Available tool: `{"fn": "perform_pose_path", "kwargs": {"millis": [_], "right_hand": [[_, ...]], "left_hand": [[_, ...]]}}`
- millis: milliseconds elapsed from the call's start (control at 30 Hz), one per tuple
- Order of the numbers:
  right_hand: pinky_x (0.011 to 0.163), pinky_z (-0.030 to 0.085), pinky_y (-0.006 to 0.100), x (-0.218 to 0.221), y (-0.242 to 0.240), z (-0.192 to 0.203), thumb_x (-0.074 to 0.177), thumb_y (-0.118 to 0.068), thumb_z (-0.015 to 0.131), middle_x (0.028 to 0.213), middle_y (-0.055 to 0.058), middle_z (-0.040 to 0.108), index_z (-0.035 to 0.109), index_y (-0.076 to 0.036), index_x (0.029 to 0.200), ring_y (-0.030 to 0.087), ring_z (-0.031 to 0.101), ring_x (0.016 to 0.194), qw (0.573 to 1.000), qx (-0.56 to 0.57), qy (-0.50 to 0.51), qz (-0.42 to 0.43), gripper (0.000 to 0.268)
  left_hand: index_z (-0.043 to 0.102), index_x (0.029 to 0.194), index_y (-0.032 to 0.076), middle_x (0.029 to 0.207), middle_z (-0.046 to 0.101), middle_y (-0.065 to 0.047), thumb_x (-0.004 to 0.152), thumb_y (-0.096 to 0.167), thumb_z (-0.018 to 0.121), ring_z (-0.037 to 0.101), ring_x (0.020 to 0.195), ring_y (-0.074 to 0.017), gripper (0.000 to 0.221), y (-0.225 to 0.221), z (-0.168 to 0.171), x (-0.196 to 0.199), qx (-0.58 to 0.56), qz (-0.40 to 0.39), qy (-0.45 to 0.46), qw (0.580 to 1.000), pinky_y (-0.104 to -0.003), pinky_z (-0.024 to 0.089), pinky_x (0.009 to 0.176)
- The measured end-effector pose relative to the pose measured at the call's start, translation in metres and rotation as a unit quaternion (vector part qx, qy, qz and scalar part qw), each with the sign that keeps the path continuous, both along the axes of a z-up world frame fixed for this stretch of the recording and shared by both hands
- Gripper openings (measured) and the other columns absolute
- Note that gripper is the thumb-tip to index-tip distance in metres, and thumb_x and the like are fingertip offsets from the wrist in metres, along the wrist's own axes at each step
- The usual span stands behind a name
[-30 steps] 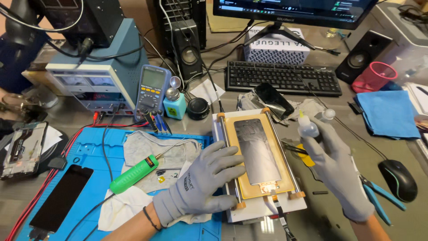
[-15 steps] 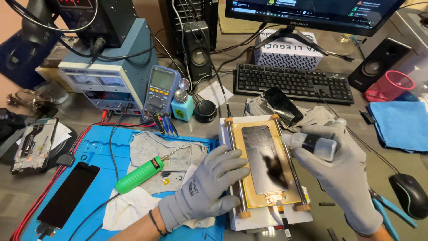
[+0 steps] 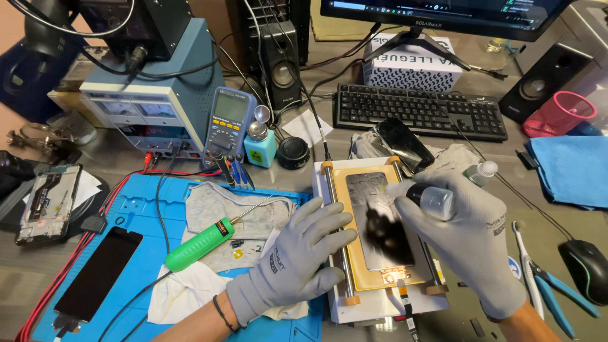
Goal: The person applies adhesive from a small bottle onto a mobile phone screen frame and then wipes the screen surface with a white cloth.
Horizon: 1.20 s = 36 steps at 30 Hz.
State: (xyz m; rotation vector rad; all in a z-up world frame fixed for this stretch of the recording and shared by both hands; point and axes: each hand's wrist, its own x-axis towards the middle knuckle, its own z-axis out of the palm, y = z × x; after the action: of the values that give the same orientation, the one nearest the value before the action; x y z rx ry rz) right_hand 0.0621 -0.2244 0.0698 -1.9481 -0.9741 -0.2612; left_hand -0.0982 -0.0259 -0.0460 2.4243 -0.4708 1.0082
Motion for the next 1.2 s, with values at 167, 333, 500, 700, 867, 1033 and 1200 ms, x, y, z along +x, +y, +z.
{"fn": "perform_pose_path", "kwargs": {"millis": [167,333,500,700,867,1033,1200], "right_hand": [[0.096,0.062,0.028,-0.006,-0.006,-0.003,0.092,-0.019,0.094,0.110,0.007,0.084,0.076,-0.004,0.116,0.012,0.077,0.096,0.998,-0.010,-0.065,0.003,0.034],[0.096,0.062,0.030,-0.001,-0.005,-0.007,0.091,-0.014,0.093,0.109,0.007,0.083,0.073,-0.002,0.114,0.015,0.078,0.098,0.995,-0.005,-0.087,0.037,0.032],[0.090,0.059,0.024,-0.008,-0.006,0.006,0.093,-0.029,0.090,0.103,0.001,0.083,0.079,-0.007,0.112,0.007,0.073,0.093,0.996,-0.017,0.055,-0.064,0.031],[0.085,0.060,0.027,-0.014,-0.033,-0.007,0.089,-0.025,0.095,0.103,0.005,0.084,0.078,-0.003,0.109,0.009,0.075,0.085,0.996,-0.036,-0.066,-0.051,0.034],[0.080,0.058,0.027,-0.023,-0.034,0.000,0.090,-0.017,0.093,0.094,0.007,0.081,0.076,-0.003,0.102,0.011,0.071,0.080,0.998,0.000,-0.044,-0.036,0.025],[0.083,0.063,0.027,-0.019,-0.034,0.001,0.092,-0.018,0.092,0.100,0.013,0.081,0.077,0.006,0.104,0.014,0.074,0.082,0.995,0.009,-0.099,-0.029,0.031],[0.081,0.061,0.033,-0.026,-0.033,-0.006,0.088,-0.029,0.093,0.098,0.005,0.083,0.080,-0.007,0.111,0.018,0.080,0.084,0.994,-0.043,-0.085,-0.045,0.034]], "left_hand": [[0.060,0.147,0.006,0.151,0.064,-0.022,0.122,0.052,0.026,0.063,0.146,-0.0505,0.062,0.000,-0.002,0.002,-0.001,-0.004,0.002,1.000,-0.073,0.039,0.128],[0.057,0.149,0.005,0.152,0.062,-0.024,0.122,0.050,0.025,0.062,0.147,-0.0521,0.062,0.004,0.004,0.001,0.024,-0.008,-0.002,1.000,-0.075,0.038,0.128],[0.060,0.146,0.004,0.149,0.064,-0.024,0.122,0.048,0.026,0.064,0.143,-0.0509,0.061,0.002,0.006,0.000,0.027,-0.003,-0.005,1.000,-0.075,0.039,0.126],[0.060,0.145,0.004,0.147,0.065,-0.024,0.123,0.049,0.025,0.065,0.142,-0.0501,0.062,0.001,0.009,0.000,0.028,0.001,-0.010,1.000,-0.075,0.040,0.125],[0.060,0.144,0.004,0.146,0.064,-0.023,0.122,0.048,0.026,0.065,0.141,-0.0501,0.060,0.004,0.010,0.003,0.035,-0.004,-0.012,0.999,-0.075,0.041,0.124],[0.059,0.142,0.004,0.143,0.063,-0.023,0.122,0.048,0.025,0.065,0.139,-0.0492,0.059,0.001,0.012,0.003,0.030,-0.013,-0.009,0.999,-0.073,0.041,0.123],[0.061,0.138,0.002,0.138,0.065,-0.024,0.123,0.049,0.020,0.067,0.132,-0.0502,0.064,0.001,0.019,0.004,0.036,-0.013,-0.022,0.999,-0.072,0.045,0.116]]}}
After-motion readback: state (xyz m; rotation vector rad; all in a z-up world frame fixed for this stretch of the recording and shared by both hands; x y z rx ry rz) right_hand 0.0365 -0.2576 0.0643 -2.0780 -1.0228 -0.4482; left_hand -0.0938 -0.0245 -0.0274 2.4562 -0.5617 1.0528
